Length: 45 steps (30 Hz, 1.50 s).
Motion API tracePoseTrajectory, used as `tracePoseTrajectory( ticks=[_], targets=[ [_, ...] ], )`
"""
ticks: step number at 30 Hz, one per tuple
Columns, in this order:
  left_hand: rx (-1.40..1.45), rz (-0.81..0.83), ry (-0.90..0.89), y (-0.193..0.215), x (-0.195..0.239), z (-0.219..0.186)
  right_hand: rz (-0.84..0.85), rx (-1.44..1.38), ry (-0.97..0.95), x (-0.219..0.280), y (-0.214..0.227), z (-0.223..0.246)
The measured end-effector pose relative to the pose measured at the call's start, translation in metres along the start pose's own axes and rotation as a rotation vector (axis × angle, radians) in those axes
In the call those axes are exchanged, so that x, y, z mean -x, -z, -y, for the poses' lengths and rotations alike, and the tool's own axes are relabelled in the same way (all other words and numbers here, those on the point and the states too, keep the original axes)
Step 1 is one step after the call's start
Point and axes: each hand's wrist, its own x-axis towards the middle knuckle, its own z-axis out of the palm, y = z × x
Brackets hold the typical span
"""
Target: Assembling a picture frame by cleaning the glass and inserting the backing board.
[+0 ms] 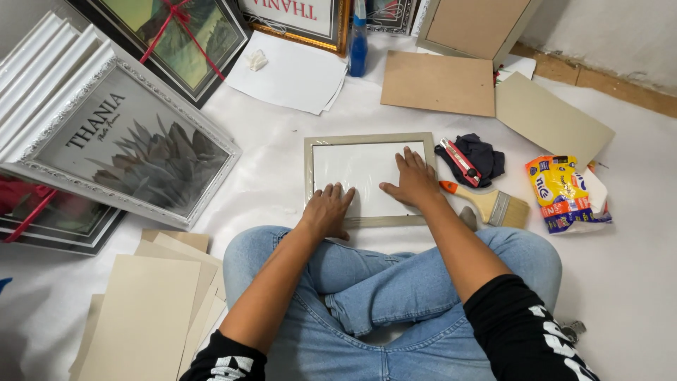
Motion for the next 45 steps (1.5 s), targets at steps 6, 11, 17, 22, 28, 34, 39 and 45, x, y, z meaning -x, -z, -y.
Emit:
tracePoseTrajectory(
  ticks=[6,11,17,22,28,34,39,45],
  targets=[
    [-0.034,-0.083,-0.009,-0.032,-0.021,0.007,0.099,0.04,-0.027,0.0,0.002,0.007],
    [0.016,-0.013,0.017,0.024,-0.001,0.005,0.134,0.084,-0.013,-0.016,-0.012,-0.006],
    [0.023,-0.016,0.044,-0.022,-0.023,0.012,0.136,0.108,-0.002,-0.019,-0.017,-0.009],
    [0.0,0.031,0.048,-0.024,-0.022,0.007,0.145,0.071,0.001,-0.005,-0.011,0.0],
    [-0.124,0.091,0.035,-0.028,-0.028,-0.005,0.158,0.059,0.005,-0.009,-0.018,-0.006],
    [-0.212,0.024,-0.025,-0.059,-0.042,-0.009,0.163,0.062,0.014,-0.009,-0.016,-0.006],
    [-0.205,-0.11,-0.013,-0.024,-0.011,0.0,0.401,0.037,0.016,0.022,0.028,0.012],
    [0.22,0.02,-0.019,0.083,0.003,0.036,0.268,-0.039,0.034,0.043,0.08,0.002]
  ],
)
